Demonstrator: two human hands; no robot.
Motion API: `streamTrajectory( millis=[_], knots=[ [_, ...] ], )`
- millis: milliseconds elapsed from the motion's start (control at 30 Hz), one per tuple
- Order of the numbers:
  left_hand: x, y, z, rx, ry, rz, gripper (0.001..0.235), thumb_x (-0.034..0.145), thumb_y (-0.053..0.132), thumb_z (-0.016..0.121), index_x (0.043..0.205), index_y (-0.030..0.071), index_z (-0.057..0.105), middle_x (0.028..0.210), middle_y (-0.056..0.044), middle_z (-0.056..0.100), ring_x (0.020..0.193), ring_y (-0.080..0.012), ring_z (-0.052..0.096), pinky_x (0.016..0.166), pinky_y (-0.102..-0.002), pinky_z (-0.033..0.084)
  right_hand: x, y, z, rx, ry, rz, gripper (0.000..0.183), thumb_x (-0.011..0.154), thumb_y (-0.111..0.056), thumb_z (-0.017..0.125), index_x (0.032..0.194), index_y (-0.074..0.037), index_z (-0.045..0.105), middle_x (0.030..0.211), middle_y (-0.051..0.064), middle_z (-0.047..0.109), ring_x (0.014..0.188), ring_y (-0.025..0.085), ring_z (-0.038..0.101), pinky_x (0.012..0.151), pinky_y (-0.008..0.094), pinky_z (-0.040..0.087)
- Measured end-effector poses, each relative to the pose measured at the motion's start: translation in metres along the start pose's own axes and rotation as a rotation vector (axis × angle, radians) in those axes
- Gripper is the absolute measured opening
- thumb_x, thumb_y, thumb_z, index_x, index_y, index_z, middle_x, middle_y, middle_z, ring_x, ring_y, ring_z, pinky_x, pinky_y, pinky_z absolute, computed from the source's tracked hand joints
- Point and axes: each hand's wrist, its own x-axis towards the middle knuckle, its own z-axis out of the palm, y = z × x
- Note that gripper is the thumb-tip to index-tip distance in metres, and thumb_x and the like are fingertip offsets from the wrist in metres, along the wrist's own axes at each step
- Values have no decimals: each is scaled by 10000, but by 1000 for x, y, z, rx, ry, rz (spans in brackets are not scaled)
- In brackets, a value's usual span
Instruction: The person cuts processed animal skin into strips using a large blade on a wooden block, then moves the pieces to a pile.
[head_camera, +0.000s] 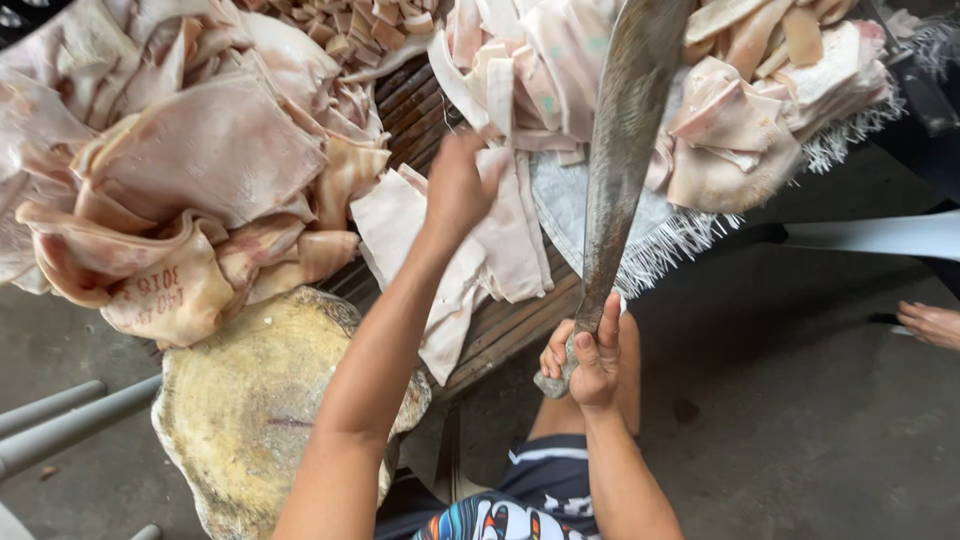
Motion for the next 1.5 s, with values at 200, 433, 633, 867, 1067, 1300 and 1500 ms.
streamTrajectory(
  millis=[200,433,633,867,1067,1300,1500],
  knots=[
    [-57,-67,21,467,-290,-73,254,807,107,779,999,-30,686,1083,-226,654,1038,-396,654,845,-469,567,-17,17,-14,12,39,199,638,1140,-201,464,1647,-474,188,818,99,496,611,143,502,599,325,531],
    [-36,-91,-21,-89,-300,-639,263,879,-32,649,1125,-25,742,924,-186,760,729,-269,739,666,-375,599,-3,14,-5,-77,-33,159,632,1143,-207,460,1648,-457,173,818,79,502,590,143,506,560,311,531],
    [-84,-102,-80,-728,-114,-687,367,805,48,775,1146,-79,722,1061,-204,736,878,-250,745,747,-319,659,-6,17,8,-25,-27,196,643,1134,-234,446,1658,-441,136,761,71,496,545,141,502,547,318,536],
    [-92,-65,-16,327,-49,-266,425,763,219,802,1057,-67,689,1048,-288,644,907,-458,651,783,-486,558,-16,27,14,-57,-18,209,647,1136,-229,443,1657,-447,127,767,71,498,548,141,503,549,313,535],
    [-94,-73,-7,516,-44,-176,118,860,-14,626,934,-65,703,1055,-273,639,968,-426,645,795,-477,589,-9,31,9,-134,-66,176,644,1143,-194,438,1670,-423,146,764,62,499,583,129,493,548,309,535],
    [-118,-89,-50,491,-124,-110,149,888,88,653,888,-52,705,992,-300,636,900,-459,634,818,-511,550,-17,34,20,-307,-73,377,667,1082,-116,489,1648,-363,236,713,-4,499,541,80,484,485,253,500],
    [-122,-101,-87,372,-153,-121,182,933,130,651,927,-46,700,944,-289,665,897,-460,651,830,-541,522,-22,29,59,-736,-154,466,602,1030,-137,564,1582,-319,409,572,-43,504,489,50,469,476,241,454]
  ],
)
